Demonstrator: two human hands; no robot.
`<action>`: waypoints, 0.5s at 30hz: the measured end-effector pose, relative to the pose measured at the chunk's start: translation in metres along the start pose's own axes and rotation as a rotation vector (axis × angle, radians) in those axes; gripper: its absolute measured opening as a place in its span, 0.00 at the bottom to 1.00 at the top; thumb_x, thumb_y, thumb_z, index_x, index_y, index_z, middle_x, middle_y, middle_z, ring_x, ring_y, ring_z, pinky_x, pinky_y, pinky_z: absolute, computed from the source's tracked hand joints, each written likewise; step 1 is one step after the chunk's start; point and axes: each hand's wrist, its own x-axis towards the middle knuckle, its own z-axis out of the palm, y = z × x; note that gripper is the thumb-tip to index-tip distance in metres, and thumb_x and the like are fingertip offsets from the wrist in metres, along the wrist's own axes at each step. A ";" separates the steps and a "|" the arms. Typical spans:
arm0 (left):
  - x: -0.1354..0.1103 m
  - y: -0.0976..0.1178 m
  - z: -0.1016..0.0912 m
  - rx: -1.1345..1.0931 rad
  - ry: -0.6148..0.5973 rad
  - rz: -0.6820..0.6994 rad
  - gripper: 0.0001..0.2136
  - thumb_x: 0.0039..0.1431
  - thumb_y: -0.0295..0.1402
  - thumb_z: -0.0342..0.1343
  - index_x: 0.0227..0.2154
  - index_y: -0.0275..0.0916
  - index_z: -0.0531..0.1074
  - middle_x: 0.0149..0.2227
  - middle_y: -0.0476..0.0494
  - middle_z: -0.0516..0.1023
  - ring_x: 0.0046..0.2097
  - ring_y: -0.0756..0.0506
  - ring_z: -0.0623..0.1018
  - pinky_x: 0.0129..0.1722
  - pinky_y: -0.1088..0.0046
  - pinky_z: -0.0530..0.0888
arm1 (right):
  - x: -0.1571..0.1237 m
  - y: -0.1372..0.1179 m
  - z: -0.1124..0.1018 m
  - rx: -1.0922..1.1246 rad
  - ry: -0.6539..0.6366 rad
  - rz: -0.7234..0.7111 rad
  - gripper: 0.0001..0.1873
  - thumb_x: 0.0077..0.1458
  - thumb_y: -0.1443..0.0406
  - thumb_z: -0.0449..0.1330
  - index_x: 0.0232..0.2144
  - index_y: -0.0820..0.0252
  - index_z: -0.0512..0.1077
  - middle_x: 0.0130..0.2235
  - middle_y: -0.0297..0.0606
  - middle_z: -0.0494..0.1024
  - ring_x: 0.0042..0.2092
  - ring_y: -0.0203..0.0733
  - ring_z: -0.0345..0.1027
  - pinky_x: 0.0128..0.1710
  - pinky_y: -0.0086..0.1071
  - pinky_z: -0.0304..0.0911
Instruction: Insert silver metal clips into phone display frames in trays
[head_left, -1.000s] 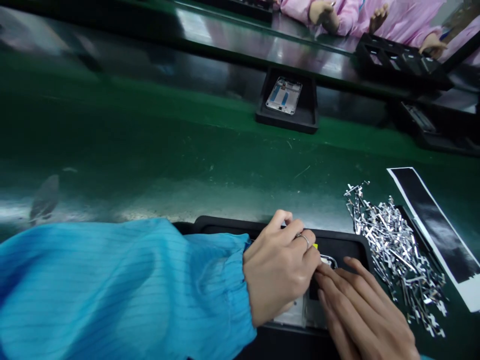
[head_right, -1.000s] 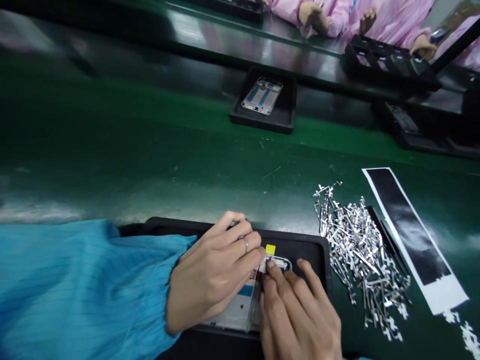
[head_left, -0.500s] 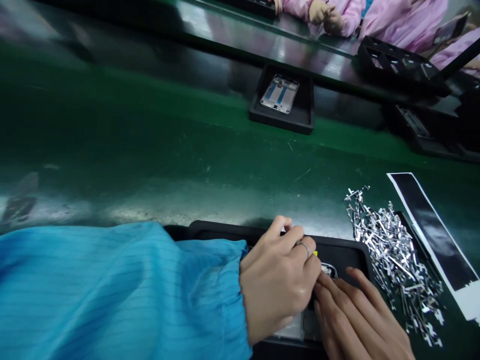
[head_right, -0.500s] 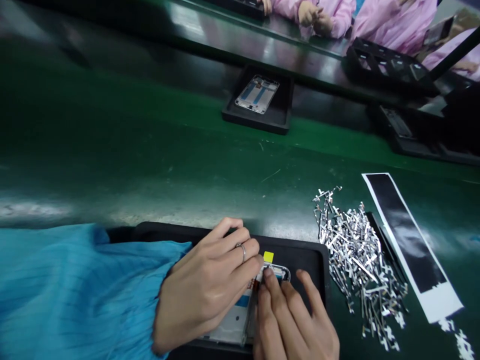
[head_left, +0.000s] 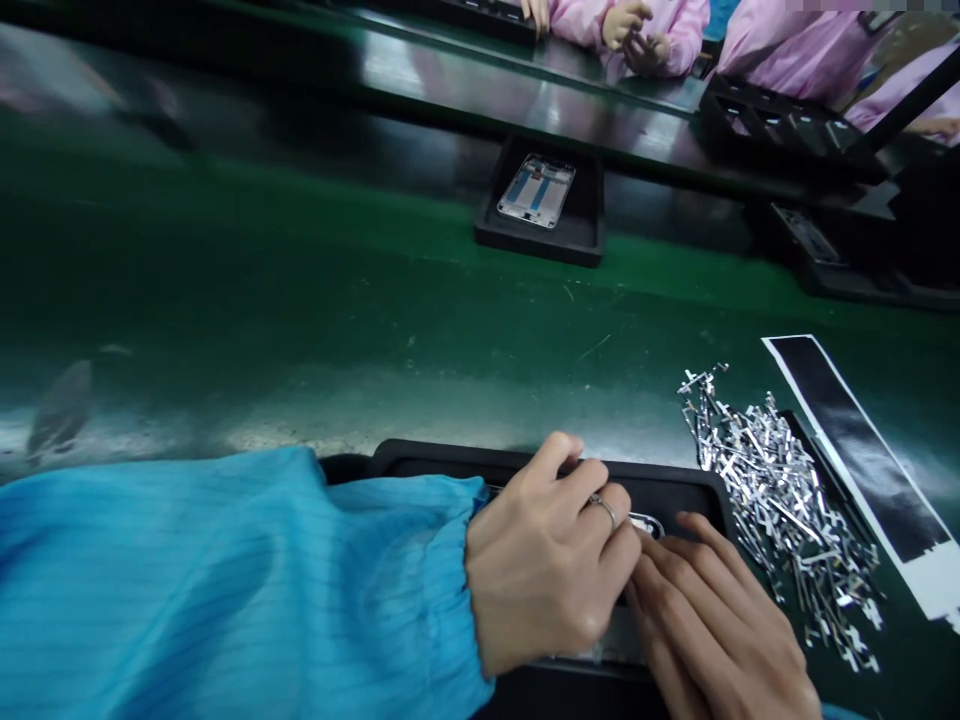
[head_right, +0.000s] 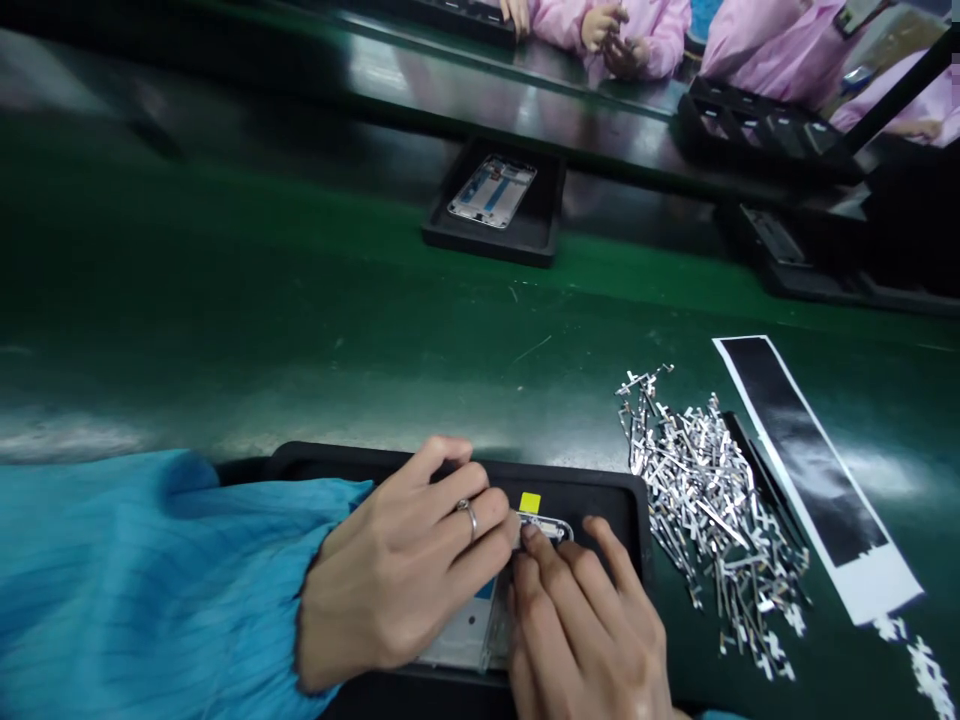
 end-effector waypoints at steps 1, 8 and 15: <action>0.000 0.000 0.000 -0.019 -0.011 -0.008 0.14 0.53 0.20 0.39 0.18 0.32 0.67 0.20 0.46 0.63 0.26 0.49 0.57 0.34 0.67 0.58 | 0.000 0.000 0.000 0.002 0.006 0.006 0.15 0.45 0.78 0.46 0.33 0.67 0.68 0.37 0.42 0.73 0.38 0.38 0.66 0.45 0.37 0.58; -0.002 -0.004 -0.003 -0.210 -0.178 -0.218 0.11 0.53 0.23 0.39 0.19 0.33 0.63 0.25 0.44 0.63 0.29 0.48 0.58 0.29 0.69 0.56 | 0.001 0.001 0.001 0.040 0.004 0.043 0.14 0.46 0.78 0.46 0.33 0.68 0.68 0.38 0.42 0.72 0.38 0.38 0.66 0.44 0.38 0.58; -0.001 -0.005 -0.003 -0.246 -0.175 -0.231 0.11 0.52 0.21 0.41 0.17 0.33 0.59 0.25 0.45 0.63 0.29 0.48 0.57 0.29 0.68 0.55 | 0.000 0.002 -0.001 -0.036 -0.035 -0.023 0.14 0.46 0.77 0.46 0.34 0.69 0.68 0.41 0.44 0.70 0.38 0.39 0.66 0.42 0.36 0.59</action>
